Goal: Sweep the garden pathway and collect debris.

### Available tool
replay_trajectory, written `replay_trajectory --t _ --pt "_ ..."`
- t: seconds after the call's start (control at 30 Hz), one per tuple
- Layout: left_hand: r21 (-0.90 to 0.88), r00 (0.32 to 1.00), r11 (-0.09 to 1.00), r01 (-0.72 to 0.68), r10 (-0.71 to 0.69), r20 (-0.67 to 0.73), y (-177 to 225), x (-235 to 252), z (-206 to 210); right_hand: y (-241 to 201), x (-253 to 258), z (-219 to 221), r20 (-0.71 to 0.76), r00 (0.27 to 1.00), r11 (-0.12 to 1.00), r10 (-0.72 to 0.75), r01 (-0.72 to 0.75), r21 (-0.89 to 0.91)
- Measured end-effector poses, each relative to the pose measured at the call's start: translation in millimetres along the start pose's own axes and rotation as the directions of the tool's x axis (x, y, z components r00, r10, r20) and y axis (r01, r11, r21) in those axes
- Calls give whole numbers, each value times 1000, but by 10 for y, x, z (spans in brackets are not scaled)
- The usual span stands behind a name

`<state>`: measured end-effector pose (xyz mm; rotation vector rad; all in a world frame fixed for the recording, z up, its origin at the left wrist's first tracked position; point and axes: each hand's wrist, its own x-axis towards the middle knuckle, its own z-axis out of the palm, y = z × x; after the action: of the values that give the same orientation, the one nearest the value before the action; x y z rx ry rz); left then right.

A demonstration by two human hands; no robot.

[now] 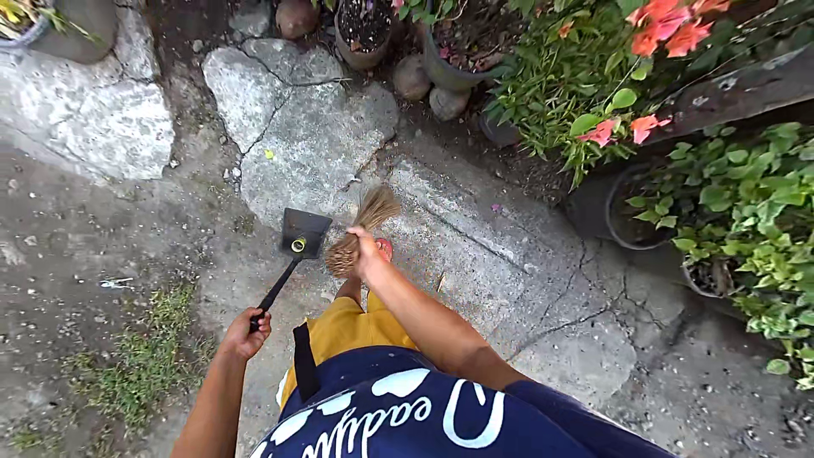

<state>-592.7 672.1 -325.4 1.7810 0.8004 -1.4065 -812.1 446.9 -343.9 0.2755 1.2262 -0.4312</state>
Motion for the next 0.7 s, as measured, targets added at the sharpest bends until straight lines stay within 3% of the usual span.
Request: replay_trajectory --t 0.07,0.13,0.23,0.37,0.43,0.5,0.57,0.7 --pt "-29 1000 1000 11 -12 -26 -55 -70 -90 85 -298 260 60 997 999 44 -42 -34" --pt "-62 998 998 22 -25 -52 -91 -122 -133 9 -365 233 92 992 993 90 -82 -88" --pt "-211 996 978 -2 -17 -92 -63 -193 -157 -321 31 -434 232 967 993 110 -97 -65" --pt "-397 997 917 -33 0 -83 -22 -442 -458 -368 162 -1299 -9 989 987 -145 146 72" --pt "-514 999 858 -31 16 -34 -43 -512 -585 -342 -63 -1408 -61 966 968 -252 250 -35" --pt "-622 1000 783 -18 24 2 -69 -610 -751 -208 -258 -1343 -140 942 933 -304 266 -241" --pt "-711 999 704 -8 35 24 -104 -641 -922 -125 -385 -1133 -115 949 891 -294 228 -393" --pt "-838 999 545 12 38 39 -44 -533 -1197 -95 -410 -85 -18 991 907 -133 115 -405"
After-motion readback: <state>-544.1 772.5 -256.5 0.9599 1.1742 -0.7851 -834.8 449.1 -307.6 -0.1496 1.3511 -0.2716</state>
